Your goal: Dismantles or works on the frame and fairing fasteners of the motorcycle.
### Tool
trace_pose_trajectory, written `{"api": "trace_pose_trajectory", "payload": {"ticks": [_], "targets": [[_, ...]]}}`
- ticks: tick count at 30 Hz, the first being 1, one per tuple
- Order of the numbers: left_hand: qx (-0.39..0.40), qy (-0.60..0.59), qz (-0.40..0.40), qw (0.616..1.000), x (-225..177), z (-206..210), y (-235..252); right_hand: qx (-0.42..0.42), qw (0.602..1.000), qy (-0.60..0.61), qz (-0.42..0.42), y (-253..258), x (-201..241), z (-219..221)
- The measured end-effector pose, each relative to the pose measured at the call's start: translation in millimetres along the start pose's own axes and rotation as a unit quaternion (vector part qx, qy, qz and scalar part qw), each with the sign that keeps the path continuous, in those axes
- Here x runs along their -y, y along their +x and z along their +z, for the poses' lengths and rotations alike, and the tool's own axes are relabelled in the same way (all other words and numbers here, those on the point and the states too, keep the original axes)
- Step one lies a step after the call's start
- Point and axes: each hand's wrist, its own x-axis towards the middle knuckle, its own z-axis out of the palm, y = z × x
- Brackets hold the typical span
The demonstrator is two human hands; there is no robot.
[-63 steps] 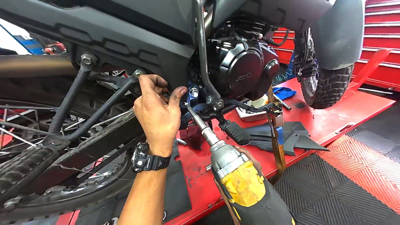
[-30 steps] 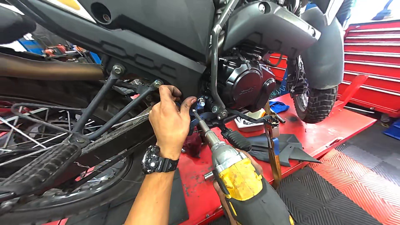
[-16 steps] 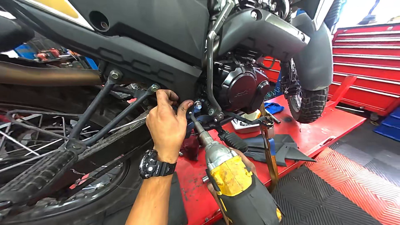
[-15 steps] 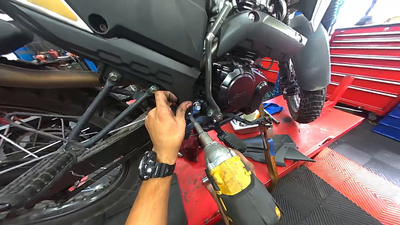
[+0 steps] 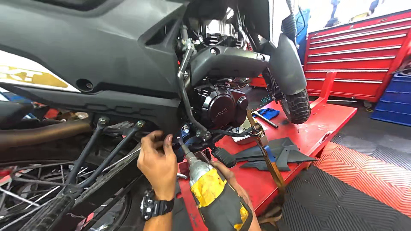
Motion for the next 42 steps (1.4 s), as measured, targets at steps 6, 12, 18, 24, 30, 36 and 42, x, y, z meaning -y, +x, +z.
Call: {"api": "trace_pose_trajectory", "payload": {"ticks": [6, 12, 18, 24, 30, 36, 42], "targets": [[0.104, -0.339, -0.388, 0.85, -52, -7, -32, 0.002, 0.999, 0.033, 0.01, 1, 4, -2], [0.079, -0.574, -0.513, 0.634, -51, 0, -23, 0.022, 0.999, 0.028, 0.006, 4, 3, -6], [0.055, -0.589, -0.52, 0.616, -48, 4, -15, 0.015, 0.998, 0.063, -0.008, 5, 1, -3], [0.046, -0.599, -0.517, 0.609, -43, 5, -13, 0.03, 0.999, 0.034, -0.002, 4, 5, -4], [0.059, -0.62, -0.522, 0.583, -44, 2, -12, 0.029, 0.998, 0.04, 0.035, 13, 40, -4], [0.068, -0.634, -0.535, 0.555, -39, 3, -9, 0.061, 0.998, 0.0, -0.007, 7, 7, -9], [0.073, -0.635, -0.542, 0.545, -39, 2, -10, 0.061, 0.998, 0.006, -0.027, 7, 8, -11]]}}
